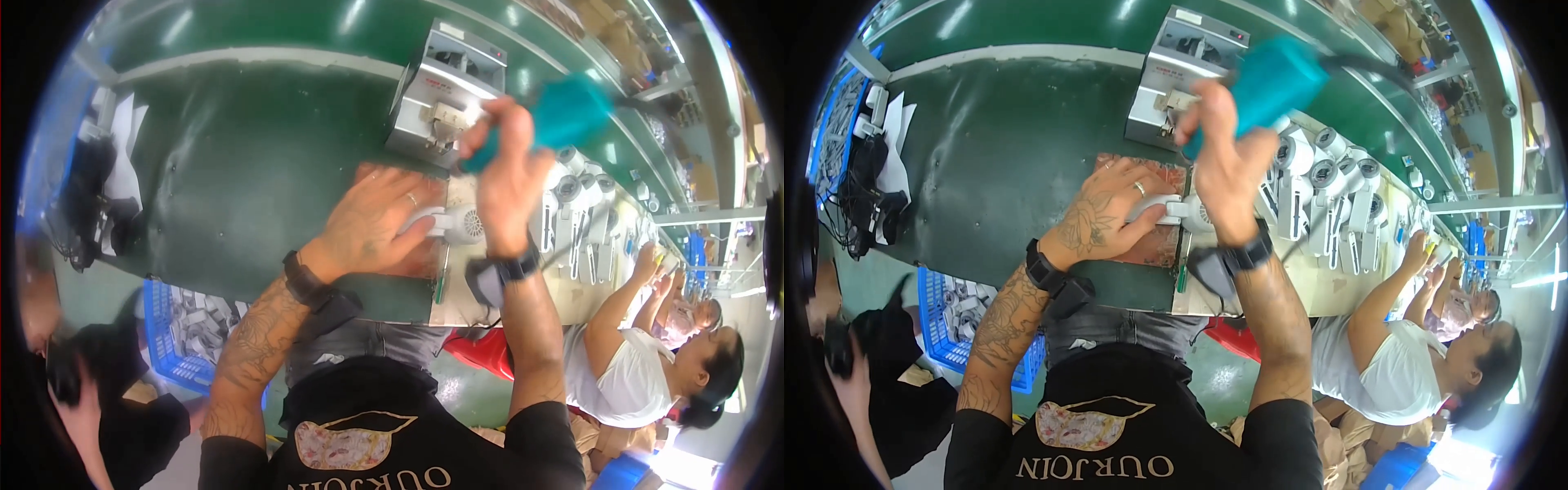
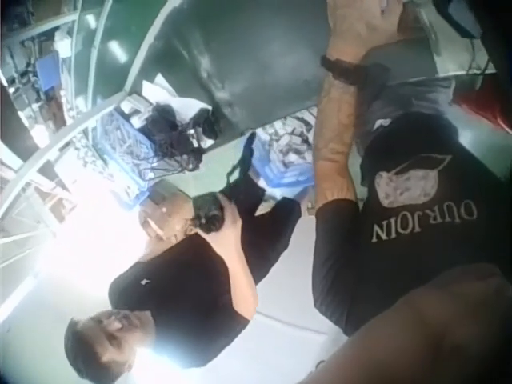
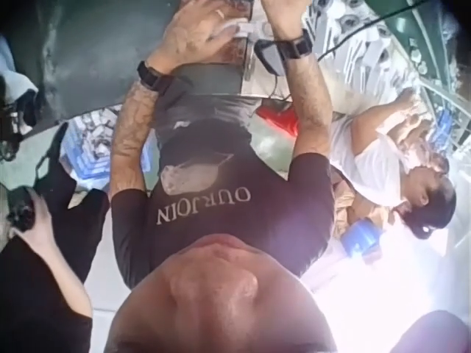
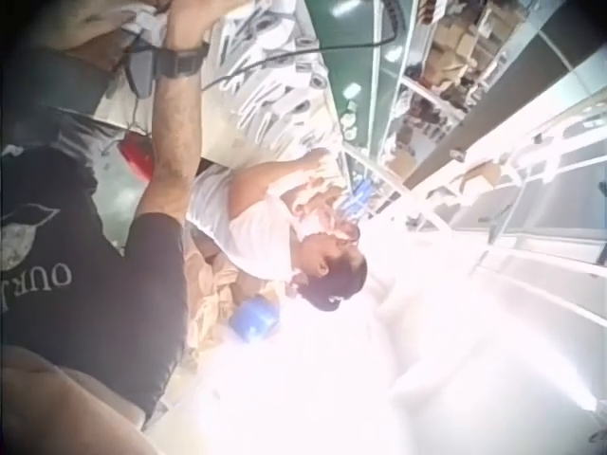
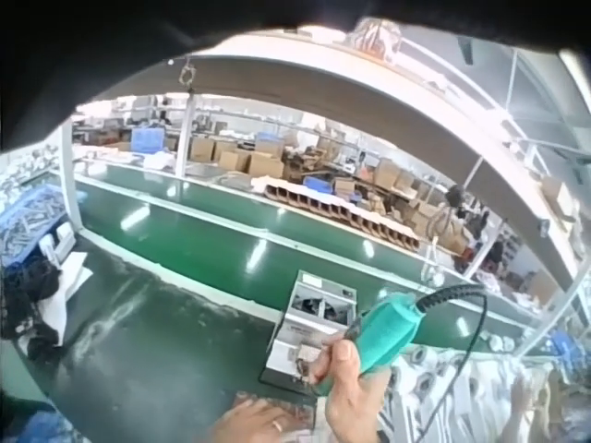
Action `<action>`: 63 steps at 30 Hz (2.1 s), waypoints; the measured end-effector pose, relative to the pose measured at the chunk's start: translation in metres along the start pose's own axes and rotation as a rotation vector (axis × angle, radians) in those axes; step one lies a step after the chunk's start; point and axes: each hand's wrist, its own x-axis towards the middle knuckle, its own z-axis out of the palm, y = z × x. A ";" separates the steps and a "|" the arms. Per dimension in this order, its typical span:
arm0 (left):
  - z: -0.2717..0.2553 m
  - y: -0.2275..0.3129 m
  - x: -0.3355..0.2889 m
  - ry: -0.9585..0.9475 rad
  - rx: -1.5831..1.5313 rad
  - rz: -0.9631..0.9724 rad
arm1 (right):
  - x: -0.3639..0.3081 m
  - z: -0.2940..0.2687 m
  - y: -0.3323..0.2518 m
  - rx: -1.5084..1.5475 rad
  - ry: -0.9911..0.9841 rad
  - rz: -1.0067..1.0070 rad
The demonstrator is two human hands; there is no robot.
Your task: Assembling electronic components using a handheld tool on a production line.
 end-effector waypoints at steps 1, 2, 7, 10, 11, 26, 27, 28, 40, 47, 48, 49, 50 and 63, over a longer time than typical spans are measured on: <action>0.002 0.000 0.001 -0.002 -0.005 -0.011 | -0.014 -0.007 -0.007 0.088 0.049 0.029; 0.002 0.001 0.003 -0.015 -0.022 -0.003 | -0.026 -0.018 -0.008 0.139 0.031 0.021; 0.003 -0.002 0.002 -0.057 0.012 0.019 | -0.062 -0.035 -0.004 0.156 -0.028 0.022; 0.003 -0.005 0.001 -0.088 0.051 0.078 | -0.065 -0.032 0.001 0.160 -0.011 0.021; 0.004 -0.005 0.000 -0.092 0.062 0.087 | -0.065 -0.031 0.001 0.171 -0.015 0.010; 0.008 0.000 0.006 0.071 -0.011 0.164 | -0.072 -0.030 0.013 0.372 -0.039 0.045; 0.004 0.004 0.005 0.047 0.035 0.144 | -0.072 -0.028 0.013 0.354 -0.030 0.023; 0.003 0.004 0.003 0.011 0.037 0.116 | -0.072 -0.027 0.013 0.342 -0.026 0.018; -0.043 0.028 -0.036 0.166 0.147 0.101 | -0.120 -0.061 -0.038 0.460 0.151 -0.029; -0.116 -0.071 -0.059 0.560 0.556 -0.360 | -0.159 -0.094 -0.024 0.328 0.079 0.022; -0.122 -0.085 -0.062 0.527 0.631 -0.421 | -0.162 -0.098 -0.025 0.283 0.096 0.023; -0.115 -0.098 -0.060 0.473 0.726 -0.431 | -0.165 -0.101 -0.025 0.251 0.107 0.019; -0.111 -0.111 -0.061 0.428 0.727 -0.450 | -0.169 -0.102 -0.024 0.273 0.144 0.025; 0.074 0.050 0.090 -0.076 0.062 0.109 | -0.171 -0.095 -0.047 0.275 0.084 0.147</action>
